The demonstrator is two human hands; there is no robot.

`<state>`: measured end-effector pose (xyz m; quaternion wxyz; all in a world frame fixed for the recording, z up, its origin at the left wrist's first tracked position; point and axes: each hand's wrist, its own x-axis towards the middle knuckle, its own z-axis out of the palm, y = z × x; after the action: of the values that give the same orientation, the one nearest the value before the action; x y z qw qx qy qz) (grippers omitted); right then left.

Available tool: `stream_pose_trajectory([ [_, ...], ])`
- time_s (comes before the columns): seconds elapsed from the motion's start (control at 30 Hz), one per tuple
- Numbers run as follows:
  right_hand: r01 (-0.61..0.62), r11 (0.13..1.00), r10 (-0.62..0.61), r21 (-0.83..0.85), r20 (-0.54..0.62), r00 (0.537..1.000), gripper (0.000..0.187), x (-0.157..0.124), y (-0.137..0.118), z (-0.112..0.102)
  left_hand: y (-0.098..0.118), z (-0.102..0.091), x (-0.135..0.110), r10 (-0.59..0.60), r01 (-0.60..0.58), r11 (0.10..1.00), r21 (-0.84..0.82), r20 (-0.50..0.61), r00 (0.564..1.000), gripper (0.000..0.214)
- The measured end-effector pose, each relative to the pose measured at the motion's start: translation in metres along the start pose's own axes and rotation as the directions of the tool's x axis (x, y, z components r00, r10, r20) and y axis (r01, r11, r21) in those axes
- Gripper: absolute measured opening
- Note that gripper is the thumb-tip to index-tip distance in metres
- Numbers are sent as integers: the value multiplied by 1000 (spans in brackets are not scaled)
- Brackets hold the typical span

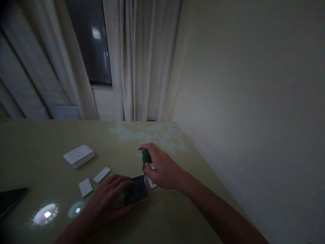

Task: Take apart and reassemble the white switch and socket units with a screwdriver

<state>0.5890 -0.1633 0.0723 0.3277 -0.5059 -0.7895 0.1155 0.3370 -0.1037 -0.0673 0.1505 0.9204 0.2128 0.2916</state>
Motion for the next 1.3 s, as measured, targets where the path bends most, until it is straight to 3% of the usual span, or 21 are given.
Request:
stream_pose_trajectory([
  [0.13, -9, 990, 19, 143, -73, 997, 25, 1, -1, 1, 1, 3, 0, -64, 65, 998, -15, 6, 998, 54],
  [0.33, -22, 923, 61, 384, -89, 994, 47, -9, -2, 7, 0, 8, 1, -162, 166, 982, -95, 49, 986, 60],
  [0.5, -2, 936, 57, 353, -145, 988, 35, -9, 1, 9, 1, 8, 2, -175, 183, 979, -91, 96, 980, 63],
  [0.67, 55, 940, -25, 336, -93, 995, 60, -9, 5, 7, -2, 19, -3, -188, 188, 982, -2, 55, 981, 90],
  [0.73, 80, 946, -53, 313, -94, 994, 58, -10, 3, 7, -2, 23, -3, -187, 187, 982, 4, 49, 981, 83],
  [0.83, 93, 968, -52, 235, -173, 983, 39, -10, 1, 9, 1, 23, -1, -198, 199, 980, -15, 43, 979, 73],
  [1.0, 152, 968, -116, 199, -183, 976, 61, -8, -1, 13, 8, 23, 6, -257, 259, 961, -103, 26, 966, 68],
  [1.07, 131, 975, -97, 178, -192, 977, 57, -6, 0, 14, 7, 25, 7, -299, 300, 938, -174, 35, 954, 68],
  [1.17, 66, 983, -19, 171, -262, 965, 36, -2, 3, 18, 2, 26, 10, -372, 385, 882, -273, 99, 923, 72],
  [1.3, 43, 948, 41, 315, -255, 966, 46, -2, 11, 23, -8, 25, 13, -416, 460, 816, -350, 198, 888, 80],
])
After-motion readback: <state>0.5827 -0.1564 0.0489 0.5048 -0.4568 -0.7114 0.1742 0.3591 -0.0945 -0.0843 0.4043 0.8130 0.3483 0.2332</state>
